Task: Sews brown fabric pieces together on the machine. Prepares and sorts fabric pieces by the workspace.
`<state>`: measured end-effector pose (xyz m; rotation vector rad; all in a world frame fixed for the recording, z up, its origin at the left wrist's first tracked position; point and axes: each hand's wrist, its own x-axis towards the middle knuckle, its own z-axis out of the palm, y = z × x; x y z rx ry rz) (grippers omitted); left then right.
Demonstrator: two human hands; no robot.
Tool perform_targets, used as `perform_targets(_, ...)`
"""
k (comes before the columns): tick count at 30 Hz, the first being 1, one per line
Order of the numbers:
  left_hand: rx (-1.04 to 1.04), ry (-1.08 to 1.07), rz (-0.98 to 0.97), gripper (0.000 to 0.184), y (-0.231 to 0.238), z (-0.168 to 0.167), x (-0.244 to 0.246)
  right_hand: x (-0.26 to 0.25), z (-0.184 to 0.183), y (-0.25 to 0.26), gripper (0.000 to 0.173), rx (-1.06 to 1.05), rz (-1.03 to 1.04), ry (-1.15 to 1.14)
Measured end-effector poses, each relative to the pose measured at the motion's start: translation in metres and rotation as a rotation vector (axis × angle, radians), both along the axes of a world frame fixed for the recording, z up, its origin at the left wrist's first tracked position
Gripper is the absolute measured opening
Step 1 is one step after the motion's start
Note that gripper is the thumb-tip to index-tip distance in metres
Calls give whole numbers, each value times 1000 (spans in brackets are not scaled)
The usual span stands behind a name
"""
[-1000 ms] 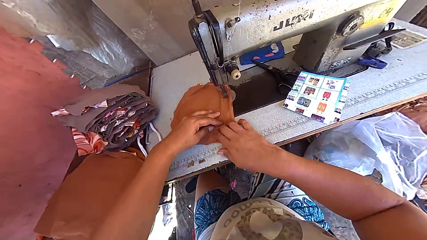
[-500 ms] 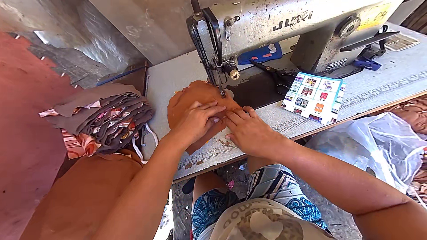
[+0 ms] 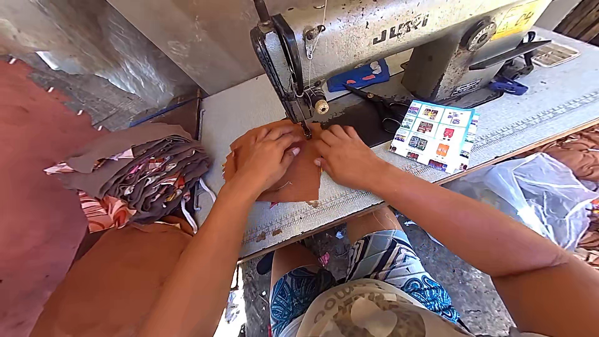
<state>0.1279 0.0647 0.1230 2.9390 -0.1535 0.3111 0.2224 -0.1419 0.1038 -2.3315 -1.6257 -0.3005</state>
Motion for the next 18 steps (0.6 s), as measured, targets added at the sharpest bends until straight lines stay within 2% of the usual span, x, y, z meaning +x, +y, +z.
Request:
perform_targets(3,-77,-49,-93,36,1,-17,-8,-11,-5,0,40,6,81,26)
perform_targets(11,-85,-35,72,42,-14,-25,-9,-3,8,3,56,-203,-25,84)
perform_targets(13,-64,27,125,43,-21,-16,-9,-10,13,1,51,-151,-32,104)
perform_targets(15,-57,92,174,44,-24,-9,-8,-12,3,-3,35,22,79,23)
perform_targets(18,-76,105,158,45,-16,-8,-9,-7,-8,-5,29,106,218,-65)
